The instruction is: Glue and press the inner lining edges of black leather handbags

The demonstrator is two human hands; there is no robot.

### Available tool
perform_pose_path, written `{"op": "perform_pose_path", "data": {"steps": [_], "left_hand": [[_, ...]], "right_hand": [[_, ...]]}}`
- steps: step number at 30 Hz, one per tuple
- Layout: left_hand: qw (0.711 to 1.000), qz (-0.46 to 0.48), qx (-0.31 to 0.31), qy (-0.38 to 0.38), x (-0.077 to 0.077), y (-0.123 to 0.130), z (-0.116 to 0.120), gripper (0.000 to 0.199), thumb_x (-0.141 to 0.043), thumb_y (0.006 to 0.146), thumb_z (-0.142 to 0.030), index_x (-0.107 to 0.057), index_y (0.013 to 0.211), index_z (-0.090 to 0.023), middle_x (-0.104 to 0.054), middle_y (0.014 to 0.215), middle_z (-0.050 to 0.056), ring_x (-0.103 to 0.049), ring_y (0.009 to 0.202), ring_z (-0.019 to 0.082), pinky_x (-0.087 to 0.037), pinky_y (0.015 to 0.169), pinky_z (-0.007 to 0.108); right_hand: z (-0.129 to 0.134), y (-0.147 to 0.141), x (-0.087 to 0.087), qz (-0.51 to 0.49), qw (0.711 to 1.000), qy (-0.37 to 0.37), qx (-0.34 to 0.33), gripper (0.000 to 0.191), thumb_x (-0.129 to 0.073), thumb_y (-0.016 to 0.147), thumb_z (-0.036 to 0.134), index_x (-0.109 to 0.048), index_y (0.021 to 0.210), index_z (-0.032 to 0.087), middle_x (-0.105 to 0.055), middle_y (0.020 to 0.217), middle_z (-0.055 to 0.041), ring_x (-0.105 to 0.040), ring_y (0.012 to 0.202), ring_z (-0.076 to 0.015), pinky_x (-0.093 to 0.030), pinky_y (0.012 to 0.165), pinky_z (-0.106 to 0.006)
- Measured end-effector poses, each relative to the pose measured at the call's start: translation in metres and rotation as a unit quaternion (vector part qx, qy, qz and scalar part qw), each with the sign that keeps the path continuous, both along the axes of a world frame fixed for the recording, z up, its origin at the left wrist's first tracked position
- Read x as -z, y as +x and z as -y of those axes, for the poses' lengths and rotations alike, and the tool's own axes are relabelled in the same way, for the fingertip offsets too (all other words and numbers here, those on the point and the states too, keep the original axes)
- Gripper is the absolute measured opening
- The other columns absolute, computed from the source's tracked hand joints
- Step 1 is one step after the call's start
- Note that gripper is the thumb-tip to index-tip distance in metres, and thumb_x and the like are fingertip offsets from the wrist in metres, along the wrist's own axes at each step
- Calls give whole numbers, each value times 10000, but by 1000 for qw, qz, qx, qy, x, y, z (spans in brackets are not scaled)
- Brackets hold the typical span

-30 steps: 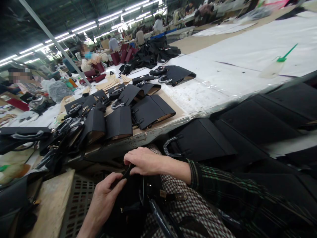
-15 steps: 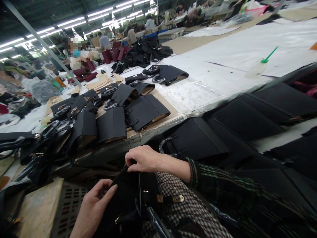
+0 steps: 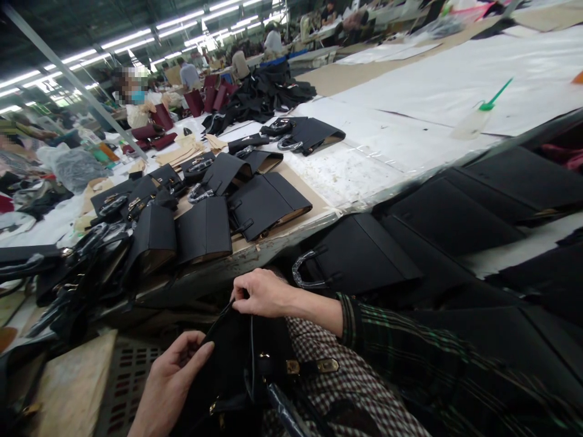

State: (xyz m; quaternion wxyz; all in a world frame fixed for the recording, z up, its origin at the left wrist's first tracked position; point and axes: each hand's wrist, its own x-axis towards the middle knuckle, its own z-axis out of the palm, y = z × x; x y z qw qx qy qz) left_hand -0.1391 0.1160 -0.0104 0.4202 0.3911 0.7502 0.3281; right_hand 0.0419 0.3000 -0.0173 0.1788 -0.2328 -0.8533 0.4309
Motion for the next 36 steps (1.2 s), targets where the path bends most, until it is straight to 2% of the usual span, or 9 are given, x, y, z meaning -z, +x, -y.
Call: {"op": "perform_pose_path", "data": {"steps": [4,7,10,14,20,24,28,33,36], "left_hand": [[1000,6,-7,-1,1,0,0,363,-649,811,-541,-618,859,-182,-534,747,-16,-456,699,136,-393,627,209],[1000,4,-17,3,2,-1,0,374,-671,787,-546,-623,848,-179,-539,750,-11,-468,701,140,-397,624,209],[1000,2,-25,13,3,-1,0,374,-692,766,-541,-637,831,-177,-554,744,-9,-478,690,139,-409,617,207],[999,4,-27,18,3,0,0,357,-701,763,-528,-647,820,-180,-567,735,-13,-488,683,135,-422,620,203],[1000,-7,-18,12,4,2,4,347,-677,793,-525,-646,864,-186,-574,765,-12,-498,713,136,-424,648,200],[999,-7,-23,24,6,2,5,337,-684,788,-515,-656,858,-187,-587,762,-9,-507,707,137,-428,635,197],[1000,-7,-18,22,6,2,5,339,-677,792,-520,-660,857,-188,-585,758,-9,-506,703,139,-432,635,199],[1000,-9,-16,14,5,1,6,347,-665,801,-529,-643,865,-189,-566,754,-15,-486,693,135,-415,625,201],[1000,-4,-15,13,4,1,5,347,-665,802,-528,-638,859,-187,-567,766,-13,-487,704,133,-416,641,201]], "right_hand": [[0,2,-1,0,1000,17,-9,44,-685,784,189,-665,749,172,-701,793,16,-631,746,-139,-430,713,-238],[-1,10,-7,-10,997,46,-64,86,-716,823,248,-678,786,180,-672,918,0,-611,833,-136,-434,755,-241],[-4,17,-13,-33,985,116,-125,146,-719,843,327,-688,794,194,-604,1049,-29,-553,962,-161,-425,796,-262],[-7,21,-18,-45,962,193,-190,162,-691,871,328,-670,792,189,-587,993,-37,-509,933,-167,-393,842,-304],[-11,22,-16,-75,948,173,-256,160,-623,929,295,-612,822,176,-667,1014,-27,-559,952,-147,-356,892,-314],[-7,21,-16,-51,953,169,-245,77,-627,919,250,-620,873,189,-693,939,-14,-583,913,-146,-346,894,-318],[1,19,-23,6,965,185,-184,41,-629,884,178,-612,915,198,-675,857,8,-578,831,-146,-351,873,-316],[5,15,-26,28,964,207,-166,192,-651,907,323,-642,1066,215,-685,910,-17,-581,913,-178,-339,878,-329],[3,13,-23,28,956,228,-183,137,-627,927,334,-687,1021,253,-683,902,-3,-574,919,-167,-327,862,-329]]}}
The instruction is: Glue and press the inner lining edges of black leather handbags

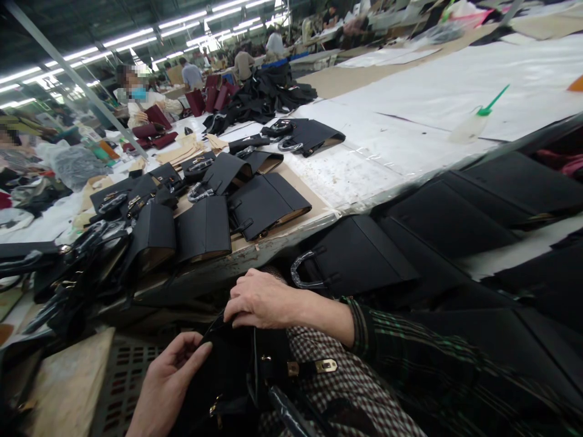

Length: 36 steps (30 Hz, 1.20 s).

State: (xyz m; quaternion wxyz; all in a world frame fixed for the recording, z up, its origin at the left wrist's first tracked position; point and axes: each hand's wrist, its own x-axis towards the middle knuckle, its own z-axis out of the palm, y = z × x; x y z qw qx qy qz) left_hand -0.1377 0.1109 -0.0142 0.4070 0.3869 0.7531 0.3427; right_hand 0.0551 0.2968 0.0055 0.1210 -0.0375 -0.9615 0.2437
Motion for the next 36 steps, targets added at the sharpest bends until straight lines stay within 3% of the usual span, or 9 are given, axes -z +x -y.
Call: {"op": "perform_pose_path", "data": {"steps": [8,11,15,18,21,24,30,36], "left_hand": [[1000,9,0,-3,-1,2,-3,333,-673,804,-514,-636,849,-186,-552,746,-20,-475,693,126,-403,622,196],[1000,18,5,-7,0,2,-2,339,-659,817,-524,-627,871,-191,-553,769,-22,-470,706,124,-404,639,197],[1000,-10,27,-9,0,1,-1,340,-649,822,-524,-655,902,-194,-594,780,-13,-496,709,133,-415,644,203],[997,-47,60,-12,-4,1,-2,335,-586,867,-523,-655,960,-208,-631,803,-8,-533,713,141,-431,661,211],[990,-99,101,-29,-13,1,-8,316,-548,890,-508,-653,963,-220,-634,777,-11,-552,697,145,-424,641,214],[983,-124,128,-41,-24,0,-22,280,-565,874,-468,-659,892,-204,-613,710,-15,-539,647,141,-399,586,211],[983,-50,140,-103,-33,9,-54,222,-573,854,-416,-594,890,-198,-467,576,-76,-433,407,83,-298,369,180],[978,65,123,-154,-37,27,-71,250,-569,832,-403,-498,956,-197,-535,493,-83,-421,271,90,-248,268,163]], "right_hand": [[-8,-2,-14,58,998,23,-21,85,-695,866,302,-710,865,218,-665,856,-8,-557,864,-177,-343,775,-332],[-9,-4,-12,41,999,16,10,105,-688,871,310,-716,848,211,-631,892,-27,-531,872,-185,-367,762,-324],[-8,-8,7,-24,989,-95,108,101,-735,826,272,-708,774,190,-611,1071,-47,-533,1005,-194,-417,836,-303],[-6,-11,20,-45,966,-198,160,118,-757,782,196,-668,712,162,-670,1045,-27,-608,934,-163,-447,818,-266],[-6,-13,25,-40,957,-222,181,100,-743,773,184,-672,705,162,-717,898,-14,-647,834,-157,-459,765,-246],[-9,-14,23,-38,960,-211,178,48,-722,772,171,-694,734,166,-727,877,-20,-661,825,-162,-461,755,-238],[-18,-7,26,-72,963,-201,162,31,-681,759,112,-692,759,141,-730,842,-36,-664,772,-156,-464,721,-226],[-24,7,33,-99,949,-233,189,12,-681,769,126,-676,774,136,-725,809,-33,-651,728,-145,-461,689,-223]]}}
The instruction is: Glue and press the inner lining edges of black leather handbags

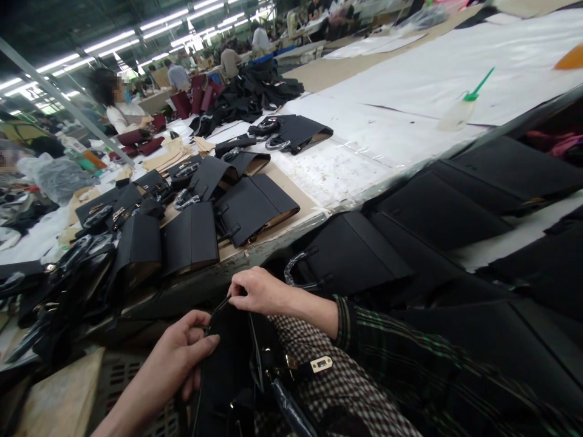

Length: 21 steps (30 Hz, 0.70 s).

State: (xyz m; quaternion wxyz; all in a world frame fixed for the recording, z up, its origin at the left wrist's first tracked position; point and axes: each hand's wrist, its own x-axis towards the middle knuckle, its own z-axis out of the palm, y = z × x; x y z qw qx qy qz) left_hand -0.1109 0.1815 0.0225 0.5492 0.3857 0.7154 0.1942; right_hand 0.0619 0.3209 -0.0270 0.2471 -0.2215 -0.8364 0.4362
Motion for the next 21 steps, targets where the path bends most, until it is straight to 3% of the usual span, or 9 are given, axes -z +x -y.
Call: {"op": "perform_pose_path", "data": {"steps": [4,7,12,17,21], "left_hand": [[1000,-15,-8,-2,-1,-2,-8,271,-572,832,-427,-505,971,-204,-508,503,-96,-431,291,96,-255,287,174],[995,-94,27,33,0,-7,-13,243,-575,843,-436,-572,911,-203,-460,531,-91,-469,409,99,-319,390,193],[951,-263,92,133,3,-9,-24,297,-637,833,-446,-672,1046,-242,-675,814,-22,-612,758,164,-440,690,257],[944,-264,119,159,4,-6,-35,239,-594,887,-405,-718,1061,-298,-752,985,-35,-677,889,175,-453,788,256],[945,-252,127,167,4,-8,-35,227,-586,896,-381,-736,1039,-287,-765,1001,-35,-699,902,183,-467,786,247]], "right_hand": [[-3,4,4,-14,1000,-12,12,33,-686,766,132,-659,749,140,-720,799,-28,-644,718,-142,-453,680,-222],[-3,4,7,-14,999,-32,28,45,-681,761,130,-649,731,137,-717,782,-27,-637,694,-137,-445,656,-218],[-3,3,8,-8,998,-47,37,29,-672,762,148,-657,738,141,-701,735,-10,-615,651,-124,-425,620,-208],[-3,1,12,-5,998,-47,38,22,-665,763,167,-670,758,146,-690,714,0,-604,640,-120,-414,607,-204],[-4,0,15,1,998,-48,41,30,-661,765,176,-675,766,149,-693,724,-1,-606,646,-121,-417,614,-205]]}}
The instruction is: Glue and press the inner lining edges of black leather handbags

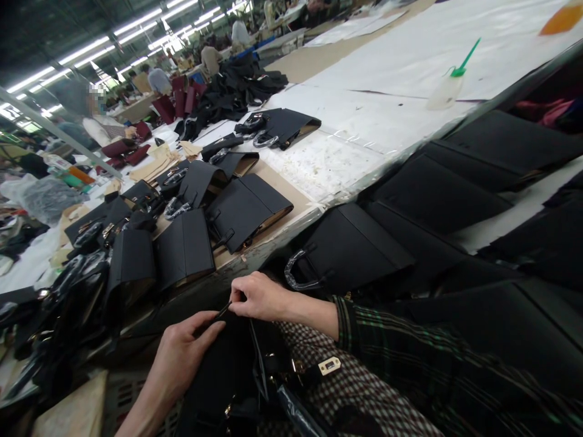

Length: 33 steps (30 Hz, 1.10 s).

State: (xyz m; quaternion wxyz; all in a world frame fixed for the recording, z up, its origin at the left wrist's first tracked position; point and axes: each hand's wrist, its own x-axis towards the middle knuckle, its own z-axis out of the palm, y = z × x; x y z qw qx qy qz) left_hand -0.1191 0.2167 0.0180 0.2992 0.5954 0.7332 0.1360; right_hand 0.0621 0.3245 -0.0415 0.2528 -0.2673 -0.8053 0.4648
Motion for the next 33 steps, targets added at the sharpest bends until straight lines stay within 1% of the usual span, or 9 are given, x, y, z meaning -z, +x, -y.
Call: {"op": "perform_pose_path", "data": {"steps": [6,10,14,17,21,23,26,29,33], "left_hand": [[998,-56,40,-1,1,-2,4,286,-565,909,-401,-722,1110,-270,-764,1059,12,-707,967,249,-462,817,291],[995,-77,64,-15,-2,0,3,289,-506,936,-379,-736,1065,-261,-771,952,29,-710,885,261,-430,741,297],[999,28,10,-27,2,0,6,283,-540,912,-410,-748,970,-227,-706,770,3,-619,720,182,-399,663,248],[984,163,-47,-50,9,1,15,278,-613,865,-435,-746,919,-197,-657,763,-6,-542,725,156,-391,654,223],[962,256,-68,-63,16,2,28,288,-646,844,-431,-735,903,-164,-617,783,-1,-496,757,149,-386,681,222],[971,226,-56,-55,16,3,32,288,-631,852,-436,-725,890,-166,-592,761,-6,-477,737,144,-366,669,225],[993,105,-22,-46,10,5,34,324,-533,906,-469,-686,839,-191,-523,674,-20,-446,661,136,-313,617,233],[999,-14,13,-34,4,10,32,353,-425,953,-461,-613,790,-211,-470,619,-23,-412,586,138,-258,584,250],[998,-49,38,-18,6,12,33,313,-387,967,-406,-550,774,-221,-480,621,-11,-422,558,149,-238,577,259]], "right_hand": [[0,-1,-5,1,1000,-13,-10,32,-663,762,174,-677,759,145,-700,730,-8,-615,654,-127,-431,629,-211],[1,-1,-7,-2,1000,-14,-11,25,-665,759,165,-669,743,146,-699,728,-4,-613,642,-124,-434,633,-215],[3,3,-9,-2,1000,-20,-23,34,-667,762,160,-653,733,150,-696,730,2,-614,649,-121,-433,634,-213],[3,8,-13,-2,999,-32,-36,90,-708,734,176,-636,782,152,-698,769,3,-619,693,-127,-434,643,-207],[0,11,-18,-4,992,-49,-119,457,-706,738,182,-595,1180,153,-726,925,-14,-639,780,-131,-456,715,-206],[-1,9,-20,17,983,-39,-180,499,-657,778,181,-587,1272,167,-727,962,-18,-636,771,-121,-452,716,-196],[0,4,-22,54,973,-10,-226,315,-588,829,193,-718,1115,186,-695,775,19,-564,611,-88,-409,605,-174],[6,-1,-24,62,976,19,-209,276,-588,821,183,-753,1042,182,-636,643,39,-509,548,-82,-380,568,-175],[15,-4,-21,50,984,25,-168,300,-594,795,168,-750,1049,198,-696,749,25,-586,651,-103,-409,647,-188]]}}
